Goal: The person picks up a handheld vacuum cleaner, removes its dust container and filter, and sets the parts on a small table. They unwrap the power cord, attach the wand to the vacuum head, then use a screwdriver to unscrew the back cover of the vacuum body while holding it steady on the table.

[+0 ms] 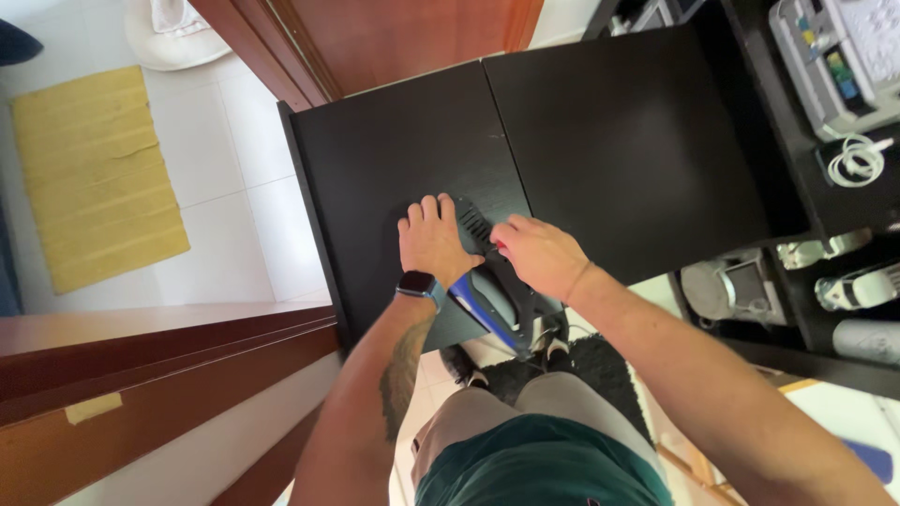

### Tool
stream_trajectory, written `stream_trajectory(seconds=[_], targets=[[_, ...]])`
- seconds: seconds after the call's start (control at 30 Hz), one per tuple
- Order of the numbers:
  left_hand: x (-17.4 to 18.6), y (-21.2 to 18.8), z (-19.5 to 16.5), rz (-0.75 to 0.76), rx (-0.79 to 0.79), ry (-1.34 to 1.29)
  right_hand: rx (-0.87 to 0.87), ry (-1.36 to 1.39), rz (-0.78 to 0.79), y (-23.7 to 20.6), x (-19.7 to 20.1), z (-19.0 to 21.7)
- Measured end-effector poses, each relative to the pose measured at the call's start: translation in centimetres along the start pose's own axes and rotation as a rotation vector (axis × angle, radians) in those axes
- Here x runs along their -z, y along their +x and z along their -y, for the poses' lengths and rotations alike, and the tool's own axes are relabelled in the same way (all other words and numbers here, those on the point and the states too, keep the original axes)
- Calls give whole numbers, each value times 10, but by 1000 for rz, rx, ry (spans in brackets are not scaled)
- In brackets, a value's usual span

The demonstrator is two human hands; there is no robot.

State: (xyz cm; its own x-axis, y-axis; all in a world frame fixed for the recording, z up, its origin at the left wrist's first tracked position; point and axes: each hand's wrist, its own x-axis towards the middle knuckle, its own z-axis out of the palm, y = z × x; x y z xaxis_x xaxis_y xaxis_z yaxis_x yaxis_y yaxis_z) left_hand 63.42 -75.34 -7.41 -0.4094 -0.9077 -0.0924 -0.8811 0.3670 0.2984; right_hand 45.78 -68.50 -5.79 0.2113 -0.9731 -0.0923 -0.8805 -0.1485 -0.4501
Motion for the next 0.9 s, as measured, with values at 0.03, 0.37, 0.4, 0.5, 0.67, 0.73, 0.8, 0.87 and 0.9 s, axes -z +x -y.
stream_trajectory(seconds=[0.03, 0.37, 0.4, 0.5, 0.67, 0.73, 0.8, 0.87, 0.9], targets=[[-3, -5, 0, 10, 53, -15, 18, 2, -9, 2, -1, 1], [-27, -55, 12, -73, 114, -121, -374, 42, 32, -15, -12, 35], [-29, -56, 11, -40, 141, -126, -468, 25, 60, -17, -15, 37], [-29, -56, 8, -19, 178, -126, -484, -70, 109, -13, -23, 38], [-21, -57, 7, 16, 197, -72, 55, -102, -109, -17, -18, 36], [-17, -59, 7, 2, 195, -68, 163, -130, -107, -19, -7, 34], [-14, -58, 6, -13, 199, -49, 177, -143, -100, -19, 1, 34], [-12, -59, 5, -39, 202, -54, -205, -85, 84, -16, 4, 38], [-11, -59, 4, -61, 201, -66, -395, -54, 176, -14, 3, 41]])
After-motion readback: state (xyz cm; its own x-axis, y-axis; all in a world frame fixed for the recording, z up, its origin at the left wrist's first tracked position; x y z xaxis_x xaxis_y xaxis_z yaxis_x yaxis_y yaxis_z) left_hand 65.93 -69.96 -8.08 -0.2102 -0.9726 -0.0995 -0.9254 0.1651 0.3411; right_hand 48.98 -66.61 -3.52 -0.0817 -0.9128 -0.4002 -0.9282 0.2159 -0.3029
